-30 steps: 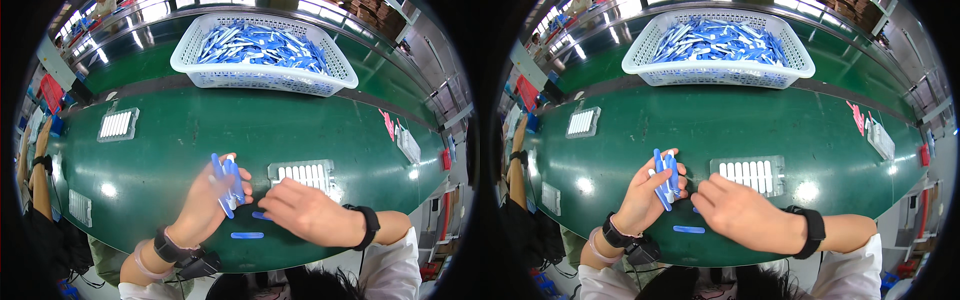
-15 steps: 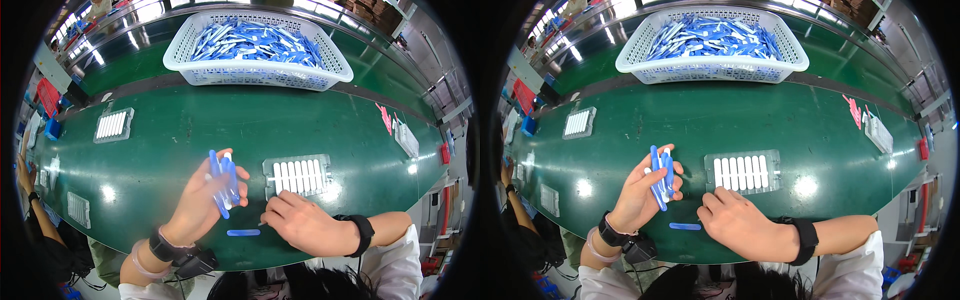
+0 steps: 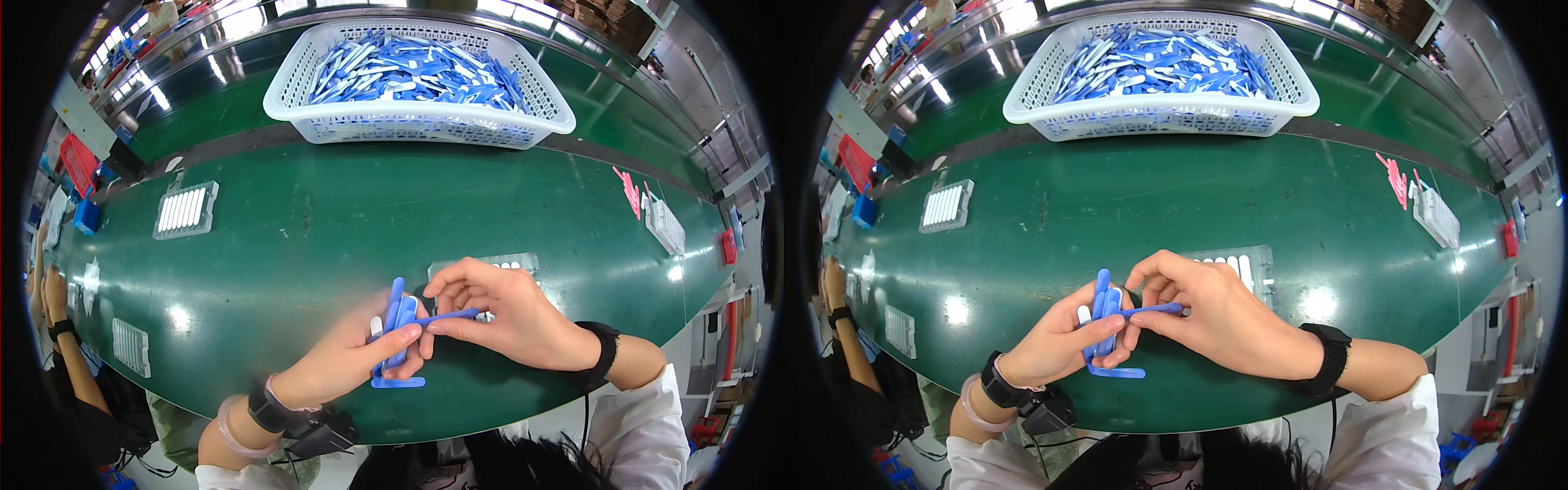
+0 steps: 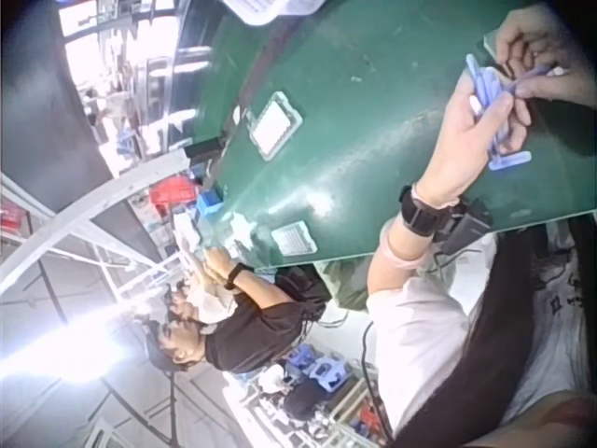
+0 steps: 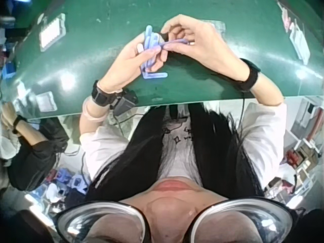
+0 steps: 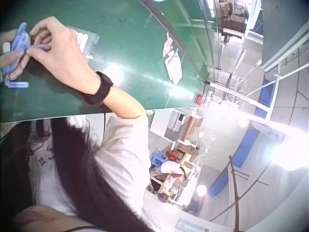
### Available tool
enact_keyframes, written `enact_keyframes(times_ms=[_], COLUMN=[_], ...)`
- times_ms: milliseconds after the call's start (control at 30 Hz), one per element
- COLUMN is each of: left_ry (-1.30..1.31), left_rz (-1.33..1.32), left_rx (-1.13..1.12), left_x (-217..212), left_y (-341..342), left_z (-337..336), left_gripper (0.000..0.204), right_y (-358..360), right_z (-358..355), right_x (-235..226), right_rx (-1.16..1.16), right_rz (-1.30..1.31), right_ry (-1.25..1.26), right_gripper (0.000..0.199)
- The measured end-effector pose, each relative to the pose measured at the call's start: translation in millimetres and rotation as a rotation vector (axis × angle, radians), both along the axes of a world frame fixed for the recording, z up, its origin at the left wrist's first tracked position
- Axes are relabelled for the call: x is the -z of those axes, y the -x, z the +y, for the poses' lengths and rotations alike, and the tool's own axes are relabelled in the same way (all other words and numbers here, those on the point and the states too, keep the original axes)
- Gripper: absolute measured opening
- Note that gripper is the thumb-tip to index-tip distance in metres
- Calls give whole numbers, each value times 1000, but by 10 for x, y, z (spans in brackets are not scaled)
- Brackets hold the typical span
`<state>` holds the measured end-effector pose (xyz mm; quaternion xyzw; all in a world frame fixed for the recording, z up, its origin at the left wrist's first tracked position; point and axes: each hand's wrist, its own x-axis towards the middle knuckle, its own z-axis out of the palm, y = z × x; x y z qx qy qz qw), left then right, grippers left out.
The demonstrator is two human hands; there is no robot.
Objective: Assembling and organizing small plastic components into clear trays on an industrial assembly line.
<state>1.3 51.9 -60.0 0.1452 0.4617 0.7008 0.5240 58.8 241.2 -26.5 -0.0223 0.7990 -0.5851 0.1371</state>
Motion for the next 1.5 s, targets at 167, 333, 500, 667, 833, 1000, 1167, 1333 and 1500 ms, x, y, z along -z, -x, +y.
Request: enact_keyframes(times_ms=[167, 333, 500, 667, 833, 1000, 1167, 1333, 1500], left_ry=[16, -18, 44, 142, 5, 14, 24, -97, -214], left_rz=[112, 151, 189, 9, -169, -134, -159, -152, -145], left_rx=[-66, -115, -69, -121, -134, -145, -164, -121, 18], left_x=[37, 53, -6, -36, 27, 24, -5, -35, 32], left_y=[-4, 2, 8, 26, 17, 11, 9, -2, 36], left_z=[-20, -1, 6, -13, -21, -26, -1, -7, -68], left_gripper=[13, 12, 13, 17, 27, 32, 46, 54, 51], right_y=[-29, -65, -64, -107, -381, -642, -756, -535, -255], right_z=[1, 60, 108, 513, 648, 578, 561, 718, 785], right_x=[24, 32, -24, 15, 147, 175, 116, -17, 24], right_rx=[17, 136, 225, 177, -130, -173, -283, -106, -174], right_rz=[33, -22, -48, 702, 763, 742, 720, 380, 311], right_ry=[148, 311, 323, -513, -1045, -1248, -1293, -1020, -812], right_gripper=[29, 19, 13, 13, 26, 32, 40, 81, 86])
